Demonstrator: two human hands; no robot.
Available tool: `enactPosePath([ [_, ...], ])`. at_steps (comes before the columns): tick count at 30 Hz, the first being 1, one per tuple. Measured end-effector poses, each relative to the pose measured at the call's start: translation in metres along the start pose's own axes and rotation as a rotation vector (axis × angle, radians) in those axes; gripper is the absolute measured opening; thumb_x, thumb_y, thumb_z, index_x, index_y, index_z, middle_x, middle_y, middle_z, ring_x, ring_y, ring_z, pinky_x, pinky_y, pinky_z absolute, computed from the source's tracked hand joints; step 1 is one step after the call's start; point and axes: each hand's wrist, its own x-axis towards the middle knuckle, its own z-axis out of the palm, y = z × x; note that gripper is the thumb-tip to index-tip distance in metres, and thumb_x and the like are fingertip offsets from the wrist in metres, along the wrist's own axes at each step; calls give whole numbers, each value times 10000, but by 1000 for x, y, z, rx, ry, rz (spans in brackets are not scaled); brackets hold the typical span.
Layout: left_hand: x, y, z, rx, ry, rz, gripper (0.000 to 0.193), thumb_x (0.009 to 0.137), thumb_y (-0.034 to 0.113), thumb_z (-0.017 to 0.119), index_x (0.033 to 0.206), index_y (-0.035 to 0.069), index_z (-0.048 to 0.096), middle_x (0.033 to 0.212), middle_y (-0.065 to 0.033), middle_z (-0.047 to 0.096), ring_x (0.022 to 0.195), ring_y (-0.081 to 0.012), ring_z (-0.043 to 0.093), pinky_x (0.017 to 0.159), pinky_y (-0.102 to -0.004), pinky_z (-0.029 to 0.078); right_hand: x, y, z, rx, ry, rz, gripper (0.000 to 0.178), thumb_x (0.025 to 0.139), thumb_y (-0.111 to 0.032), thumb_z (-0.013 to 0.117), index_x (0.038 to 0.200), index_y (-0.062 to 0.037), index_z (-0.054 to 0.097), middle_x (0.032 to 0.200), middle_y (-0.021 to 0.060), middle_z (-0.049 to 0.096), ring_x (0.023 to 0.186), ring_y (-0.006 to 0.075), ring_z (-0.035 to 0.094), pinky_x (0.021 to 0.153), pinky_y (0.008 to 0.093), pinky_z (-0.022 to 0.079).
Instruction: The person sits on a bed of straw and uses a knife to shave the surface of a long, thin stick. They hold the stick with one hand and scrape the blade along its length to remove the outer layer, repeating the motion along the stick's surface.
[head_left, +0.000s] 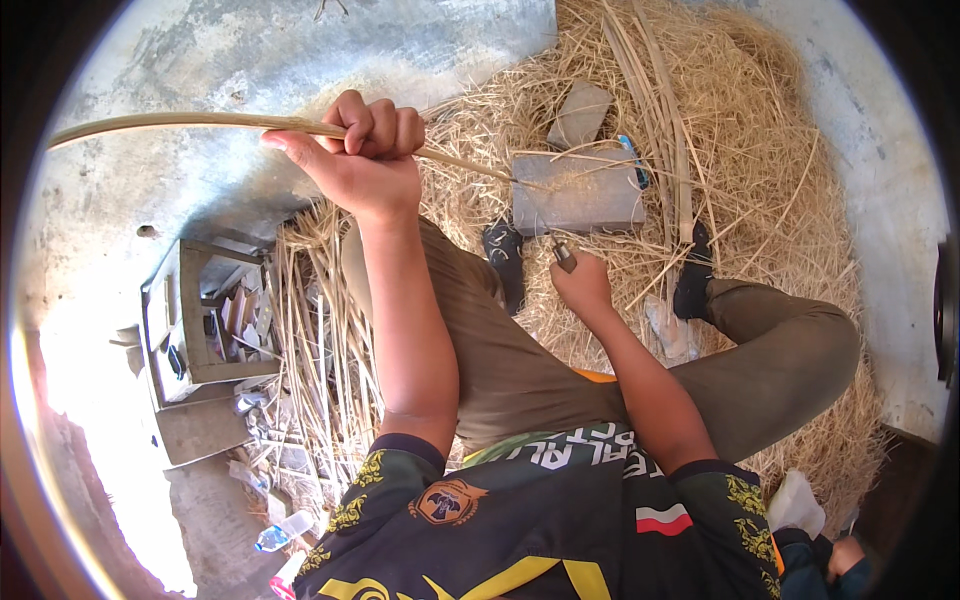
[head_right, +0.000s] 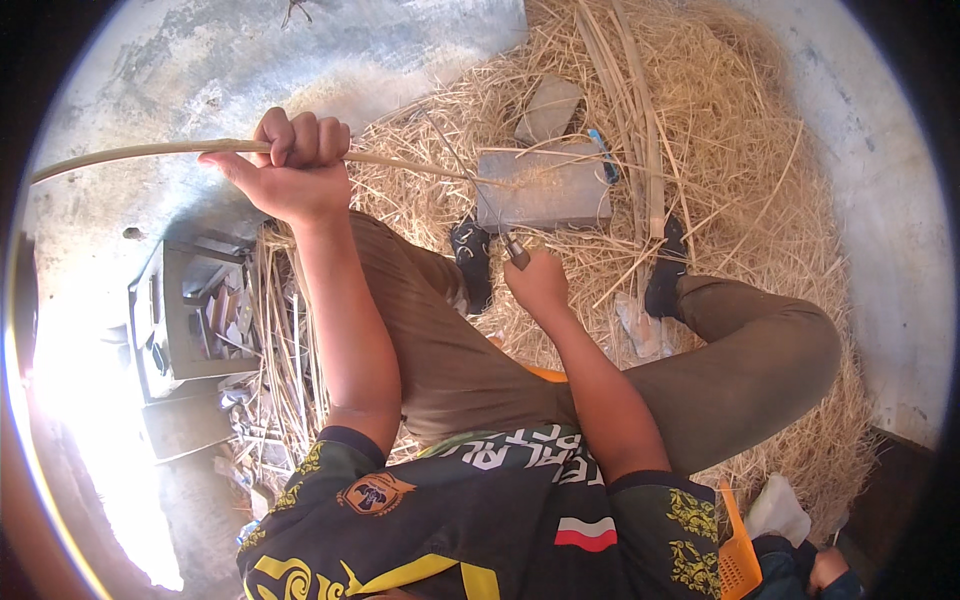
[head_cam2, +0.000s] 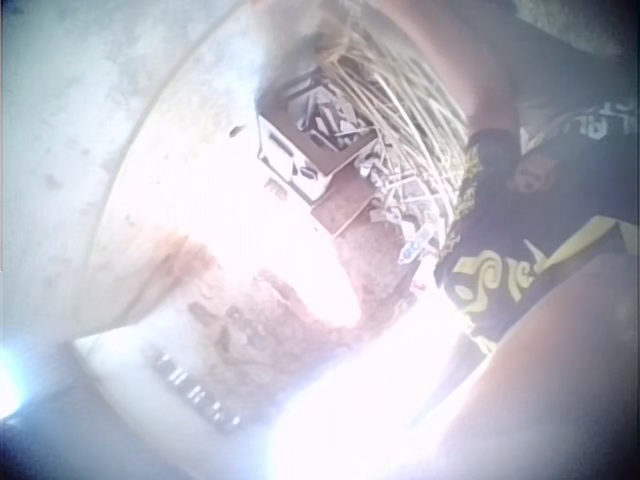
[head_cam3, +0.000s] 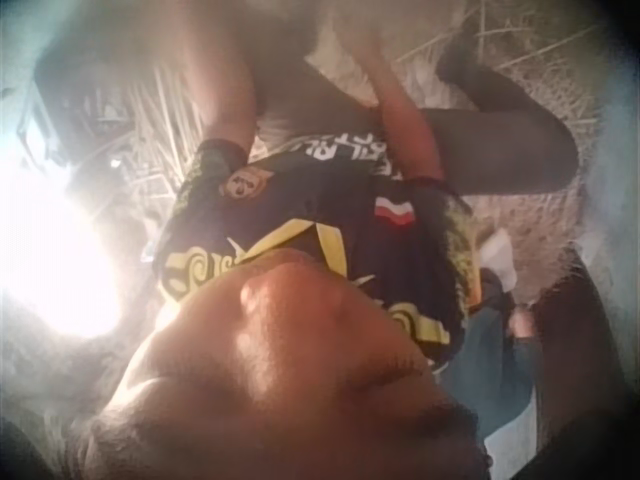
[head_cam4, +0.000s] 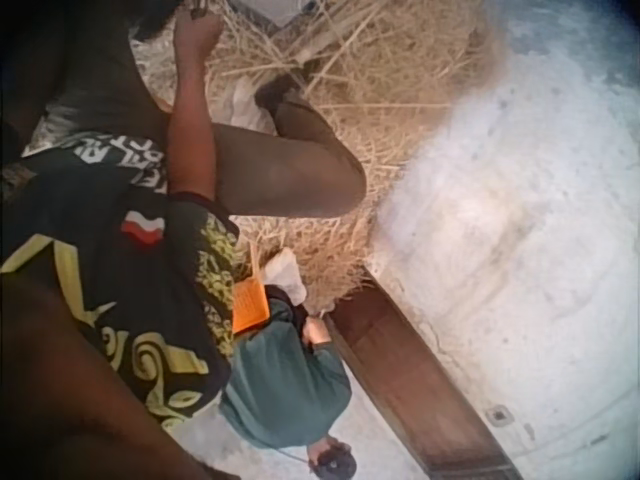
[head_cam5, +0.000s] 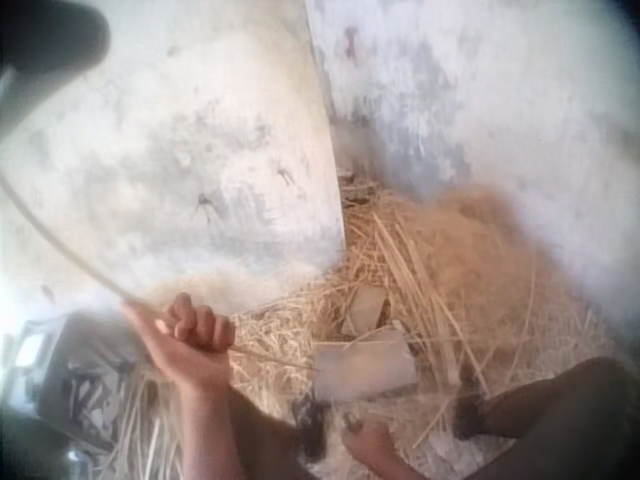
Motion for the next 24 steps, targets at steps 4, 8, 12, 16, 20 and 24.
enactPosePath([
  [4, 4, 6, 8, -50, 4, -2, 779, 839, 901, 346, 599, 171, 221, 495, 52, 129, 483, -104, 49, 465, -315, 58, 15, 54, 21, -28, 177, 94, 370, 783, -302, 692, 835, 63, 669, 784, 247, 686, 726, 405, 676, 675, 470, 508],
  [8, 14, 59, 31, -27, -130, -11, 704, 947, 786, 312, 626, 160, 300, 544, 51, 179, 501, -100, 135, 427, -278, 113, 21, 65, 22, 29, 169, 233, 358, 770, -260, 687, 889, 77, 666, 812, 261, 686, 748, 414, 683, 686, 478, 518],
  [12, 55, 123, 92, 16, -307, -19, 544, 1028, 603, 373, 846, 92, 415, 673, 19, 353, 526, -90, 260, 390, -215, 225, 44, 86, 15, 155, 241, 230, 327, 765, -213, 681, 878, 93, 654, 751, 238, 671, 652, 362, 683, 582, 468, 518],
  [16, 115, 177, 137, -133, -382, -313, 453, 961, 587, 521, 1035, 150, 432, 637, -68, 424, 461, -118, 329, 311, -281, 306, 34, 19, -7, 490, 97, 301, 267, 805, -199, 656, 850, 64, 658, 609, 135, 586, 508, 246, 589, 496, 411, 464],
  [20, 142, 118, 67, 165, -621, -391, 290, 1094, 304, 360, 1052, 38, 468, 743, -7, 446, 584, -77, 393, 429, -213, 352, -8, -45, -92, 1042, -291, 298, 189, 874, -190, 666, 891, -3, 647, 524, -23, 410, 418, 101, 379, 428, 297, 345],
  [24, -7, 85, 58, 323, -271, -504, 467, 1076, 248, 412, 1429, -49, 342, 865, -54, 531, 652, -119, 488, 639, -271, 490, -103, -71, -156, 1060, -371, 137, 230, 895, -221, 692, 942, -4, 636, 528, -61, 398, 414, 56, 366, 424, 279, 330],
])
